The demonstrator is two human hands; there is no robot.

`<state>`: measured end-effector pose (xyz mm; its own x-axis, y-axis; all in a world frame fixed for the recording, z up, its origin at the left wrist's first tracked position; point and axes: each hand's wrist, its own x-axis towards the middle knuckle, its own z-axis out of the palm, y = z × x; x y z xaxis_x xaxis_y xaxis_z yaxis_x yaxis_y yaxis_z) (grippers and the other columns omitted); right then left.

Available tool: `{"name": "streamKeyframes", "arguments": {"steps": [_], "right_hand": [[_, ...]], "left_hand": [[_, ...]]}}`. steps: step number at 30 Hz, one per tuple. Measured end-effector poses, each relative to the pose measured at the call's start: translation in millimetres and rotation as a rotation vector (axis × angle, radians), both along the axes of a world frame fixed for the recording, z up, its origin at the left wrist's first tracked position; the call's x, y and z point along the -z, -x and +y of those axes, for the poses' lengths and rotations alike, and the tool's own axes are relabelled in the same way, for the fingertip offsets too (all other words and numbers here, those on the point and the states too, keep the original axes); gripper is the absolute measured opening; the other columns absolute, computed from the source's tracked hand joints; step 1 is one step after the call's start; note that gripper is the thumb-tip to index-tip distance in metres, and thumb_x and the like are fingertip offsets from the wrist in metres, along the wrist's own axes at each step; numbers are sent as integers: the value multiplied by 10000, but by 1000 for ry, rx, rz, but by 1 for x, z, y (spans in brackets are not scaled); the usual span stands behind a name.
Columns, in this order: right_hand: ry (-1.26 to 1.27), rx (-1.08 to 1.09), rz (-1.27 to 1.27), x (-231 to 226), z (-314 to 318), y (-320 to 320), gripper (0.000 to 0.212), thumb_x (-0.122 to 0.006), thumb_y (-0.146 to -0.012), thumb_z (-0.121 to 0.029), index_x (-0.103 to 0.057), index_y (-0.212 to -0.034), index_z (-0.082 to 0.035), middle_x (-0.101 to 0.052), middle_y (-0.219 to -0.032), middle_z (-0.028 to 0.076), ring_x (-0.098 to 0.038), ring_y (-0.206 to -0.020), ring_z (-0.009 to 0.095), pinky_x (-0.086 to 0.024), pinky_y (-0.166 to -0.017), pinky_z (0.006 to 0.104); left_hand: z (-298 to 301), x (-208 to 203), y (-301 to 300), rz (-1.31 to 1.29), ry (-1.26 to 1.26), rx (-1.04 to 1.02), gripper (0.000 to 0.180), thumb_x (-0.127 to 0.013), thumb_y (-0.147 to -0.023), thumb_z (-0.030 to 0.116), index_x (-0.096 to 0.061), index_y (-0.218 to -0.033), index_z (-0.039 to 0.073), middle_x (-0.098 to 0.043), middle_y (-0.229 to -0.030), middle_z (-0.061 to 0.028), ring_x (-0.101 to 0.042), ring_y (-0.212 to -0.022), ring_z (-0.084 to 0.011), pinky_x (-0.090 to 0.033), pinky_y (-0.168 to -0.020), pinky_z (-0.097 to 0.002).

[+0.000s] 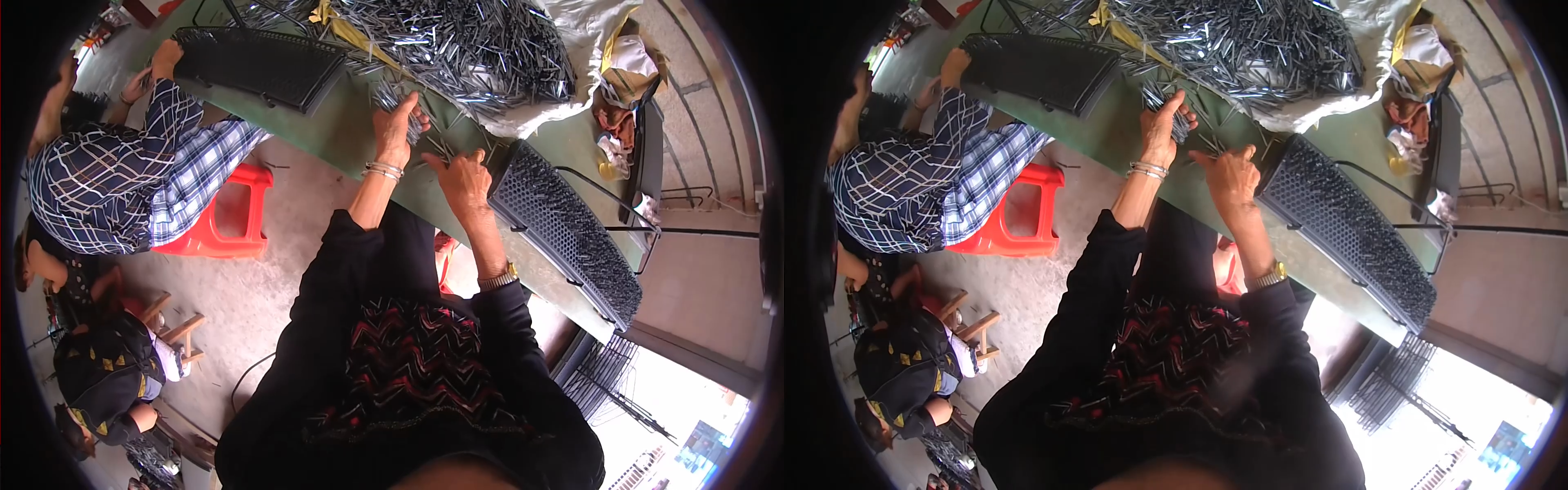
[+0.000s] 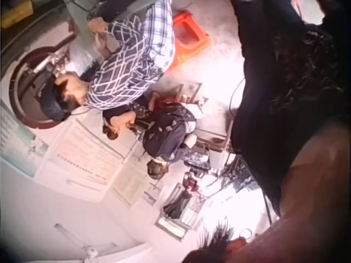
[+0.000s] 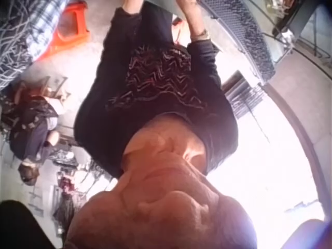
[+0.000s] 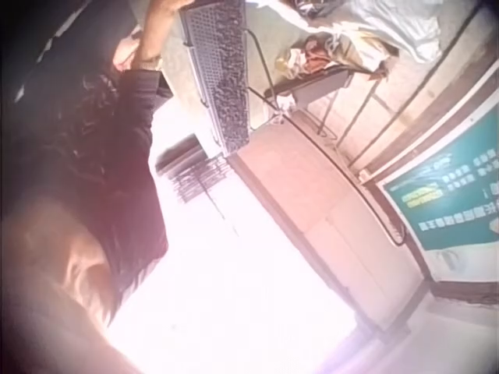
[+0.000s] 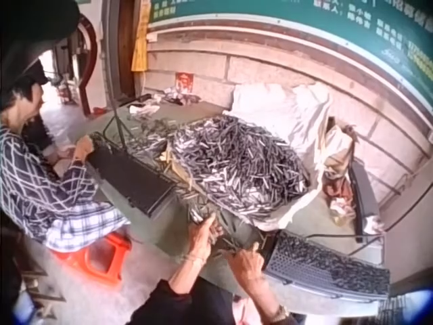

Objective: Inserting small metal pins or clips into a perforated metal frame on an assembly table.

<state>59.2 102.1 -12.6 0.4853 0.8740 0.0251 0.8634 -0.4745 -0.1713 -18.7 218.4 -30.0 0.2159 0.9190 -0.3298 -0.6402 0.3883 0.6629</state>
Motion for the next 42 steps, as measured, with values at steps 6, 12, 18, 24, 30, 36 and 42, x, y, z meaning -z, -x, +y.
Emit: {"name": "streamKeyframes", "arguments": {"steps": [6, 12, 18, 24, 30, 36, 42], "right_hand": [[-78, 56, 54, 17, 9, 7, 668, -639, -761, -573, -496, -1014, 29, -509, -1042, 252, -622, -842, 393, -518, -681, 443], [16, -28, 66, 23, 6, -16, 397, -626, -829, -290, -480, -1015, 28, -525, -1050, 253, -620, -855, 412, -526, -693, 458], [61, -210, -13, 16, 5, -28, 152, -532, -793, -95, -591, -865, 26, -611, -892, 247, -632, -838, 406, -522, -702, 475], [7, -156, 57, 6, 14, -38, 194, -549, -774, -146, -595, -848, 27, -637, -870, 250, -631, -842, 387, -513, -726, 475], [-200, -102, 198, 4, 12, -55, 260, -597, -749, -221, -557, -833, 22, -623, -840, 255, -604, -799, 436, -481, -727, 491], [-377, -188, 107, 7, 21, -48, 187, -606, -796, -200, -561, -830, -22, -614, -811, 222, -600, -747, 414, -487, -653, 483], [-361, -144, 42, 1, 21, -24, 147, -555, -857, -177, -550, -894, -34, -558, -933, 202, -604, -778, 380, -507, -627, 458]], "left_hand": [[-5, 3, 9, 51, 9, 6, 164, -705, -783, 152, -578, -767, 50, -533, -585, -20, -501, -445, -132, -415, -404, -278], [-22, 7, 9, 45, 53, 108, 191, -735, -775, 191, -608, -819, 56, -551, -622, -15, -525, -514, -131, -431, -454, -274], [-35, 11, -2, 5, 89, 157, 222, -757, -756, 198, -613, -846, 56, -563, -638, -24, -543, -542, -149, -441, -472, -298], [-47, 20, -12, -66, 112, 147, 219, -721, -793, 185, -615, -864, 7, -615, -706, -87, -639, -599, -231, -559, -538, -364], [-49, 39, -18, -106, 153, 150, 219, -704, -803, 171, -614, -916, 7, -651, -801, -119, -650, -620, -229, -549, -523, -355], [-60, 24, -37, -100, 157, 141, 210, -714, -804, 176, -633, -956, 56, -639, -878, -22, -598, -723, -135, -485, -627, -287], [-56, 27, -35, -196, 141, 171, 271, -725, -817, 249, -630, -993, 66, -628, -925, -9, -583, -801, -130, -484, -683, -293]]}}
